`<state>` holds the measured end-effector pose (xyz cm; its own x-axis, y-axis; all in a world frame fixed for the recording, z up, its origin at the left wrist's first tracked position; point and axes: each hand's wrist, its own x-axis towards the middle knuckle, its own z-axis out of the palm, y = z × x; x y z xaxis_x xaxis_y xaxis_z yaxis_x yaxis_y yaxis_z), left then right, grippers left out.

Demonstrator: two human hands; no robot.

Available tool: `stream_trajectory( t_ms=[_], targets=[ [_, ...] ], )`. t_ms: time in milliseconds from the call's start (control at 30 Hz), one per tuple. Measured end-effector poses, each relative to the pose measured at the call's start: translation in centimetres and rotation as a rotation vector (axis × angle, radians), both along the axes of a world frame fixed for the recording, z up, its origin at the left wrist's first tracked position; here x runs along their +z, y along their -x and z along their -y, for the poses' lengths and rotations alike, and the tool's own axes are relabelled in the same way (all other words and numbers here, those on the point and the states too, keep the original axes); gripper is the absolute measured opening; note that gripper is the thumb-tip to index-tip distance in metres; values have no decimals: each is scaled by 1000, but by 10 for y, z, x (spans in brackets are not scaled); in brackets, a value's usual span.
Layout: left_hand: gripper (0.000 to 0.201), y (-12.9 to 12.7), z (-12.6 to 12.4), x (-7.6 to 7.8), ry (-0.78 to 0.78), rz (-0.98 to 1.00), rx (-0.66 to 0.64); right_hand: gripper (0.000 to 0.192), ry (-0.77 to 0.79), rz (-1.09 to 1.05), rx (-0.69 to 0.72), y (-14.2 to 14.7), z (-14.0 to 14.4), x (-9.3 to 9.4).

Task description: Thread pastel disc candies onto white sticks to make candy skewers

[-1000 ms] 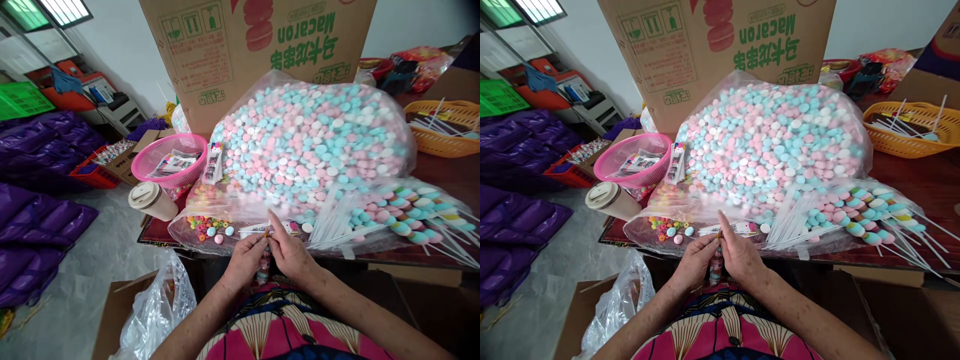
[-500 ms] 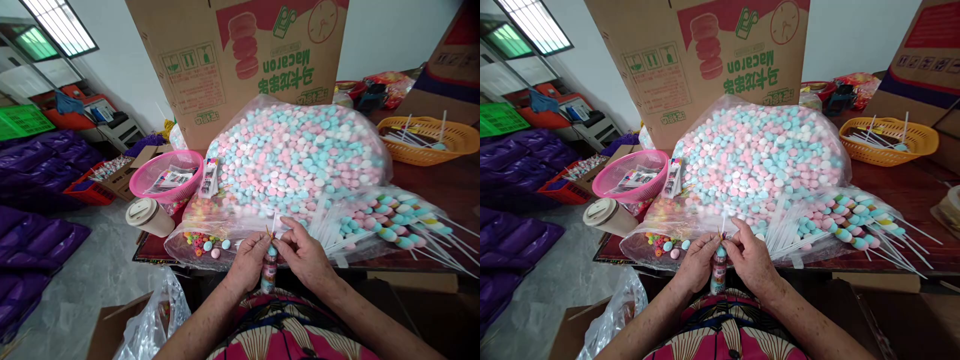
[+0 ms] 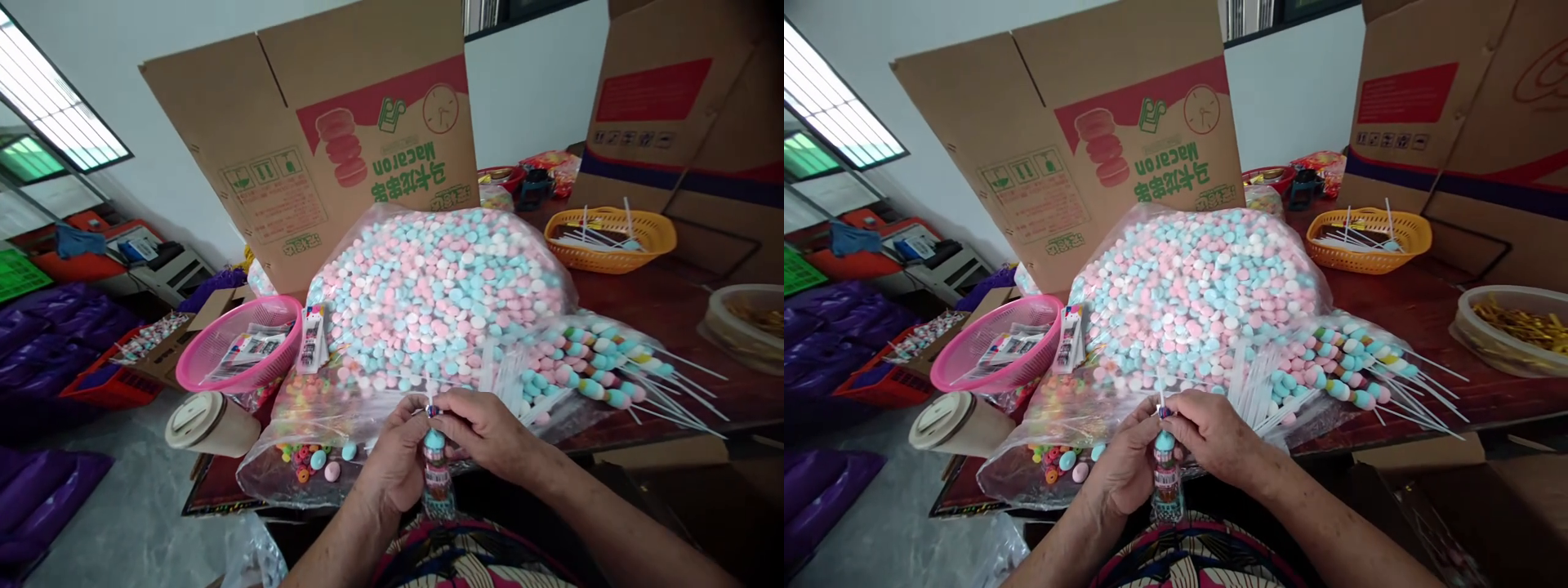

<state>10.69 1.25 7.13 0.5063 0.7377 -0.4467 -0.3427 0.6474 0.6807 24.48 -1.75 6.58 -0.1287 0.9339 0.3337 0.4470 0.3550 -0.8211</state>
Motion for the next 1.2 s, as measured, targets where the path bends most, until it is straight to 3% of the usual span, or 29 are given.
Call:
stream_trajectory(
  t_ms=[133, 300, 433, 567, 700, 800, 933, 1200],
  targets=[
    [38, -6, -1, -4, -36, -40, 119, 23, 79, -39, -138, 6, -5, -10],
    [41, -5, -2, -10, -93, -121, 86, 25, 183, -31, 28, 6, -7, -12],
    [40, -5, 0, -17, -133, -165, 101, 24, 183, 19, 14, 7, -8, -17],
    [35, -3, 0, -17, -164, -147, 87, 22, 134, 101, -40, 8, -11, -18],
    [29, 7, -6, -9, -223, -72, 26, 21, 4, 144, -109, 10, -14, -18],
    [30, 12, -12, -2, -172, -86, -14, 19, -81, 145, -149, 16, -14, -25],
    [35, 6, -17, -2, -82, -166, 147, 19, -138, 129, -176, 26, -12, -34],
    [32, -5, -20, -3, -251, -155, 296, 18, -176, -12, -271, 27, -17, -27]
  ],
)
